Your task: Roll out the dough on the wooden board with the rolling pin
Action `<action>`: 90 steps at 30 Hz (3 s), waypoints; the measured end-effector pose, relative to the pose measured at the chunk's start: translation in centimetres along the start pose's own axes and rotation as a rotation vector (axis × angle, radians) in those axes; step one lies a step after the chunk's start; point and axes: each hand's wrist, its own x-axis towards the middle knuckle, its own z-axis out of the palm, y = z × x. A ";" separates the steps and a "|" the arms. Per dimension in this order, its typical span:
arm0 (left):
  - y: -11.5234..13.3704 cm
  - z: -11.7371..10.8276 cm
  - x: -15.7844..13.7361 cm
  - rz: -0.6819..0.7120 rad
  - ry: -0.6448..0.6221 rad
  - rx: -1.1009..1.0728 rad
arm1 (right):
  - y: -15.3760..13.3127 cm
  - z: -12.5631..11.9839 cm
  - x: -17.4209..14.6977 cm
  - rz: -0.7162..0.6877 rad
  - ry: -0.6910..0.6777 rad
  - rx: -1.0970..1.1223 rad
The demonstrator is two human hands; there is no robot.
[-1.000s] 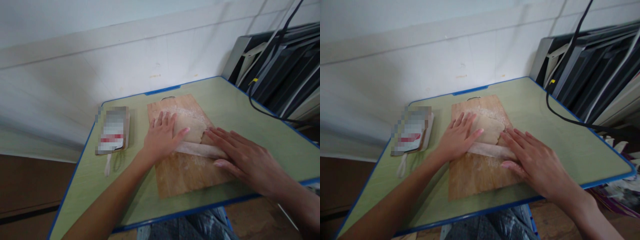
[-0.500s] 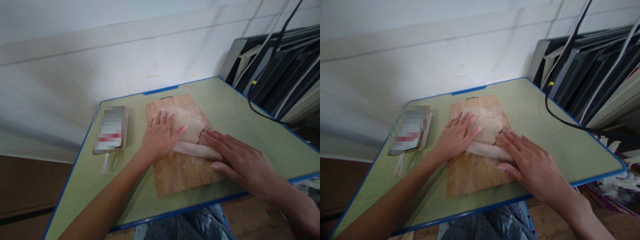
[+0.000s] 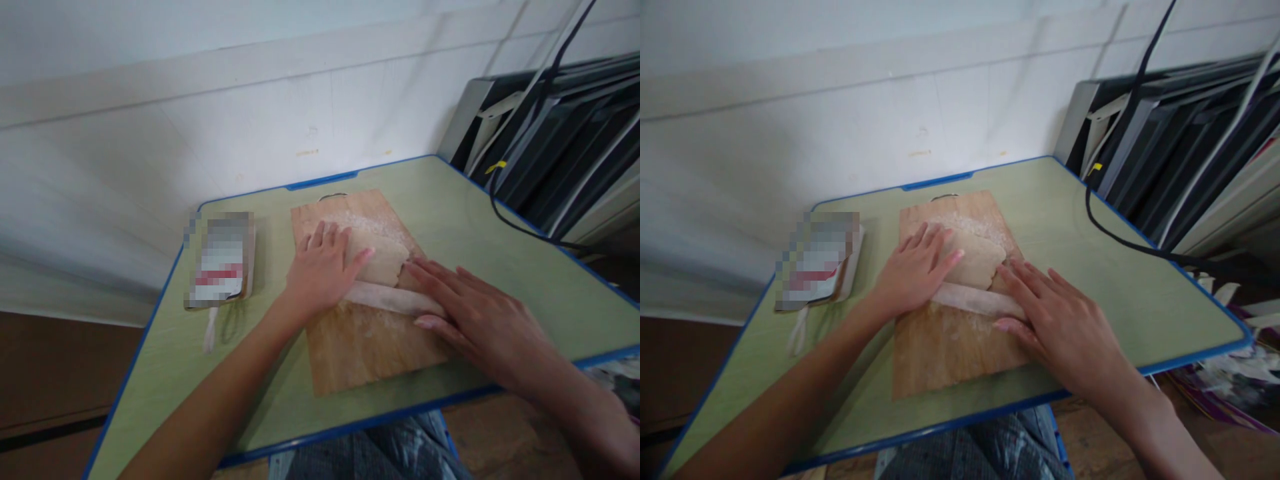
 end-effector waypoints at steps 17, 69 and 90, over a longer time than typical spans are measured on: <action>0.0 -0.1 -0.4 0.008 -0.001 0.013 | -0.1 0.1 0.3 -0.012 0.026 -0.080; 0.7 0.1 -5.4 0.025 0.075 -0.039 | -0.8 0.5 0.2 0.017 0.097 -0.057; 5.0 1.7 -8.9 -0.107 0.290 0.026 | 6.5 0.1 12.0 -0.466 -0.277 0.252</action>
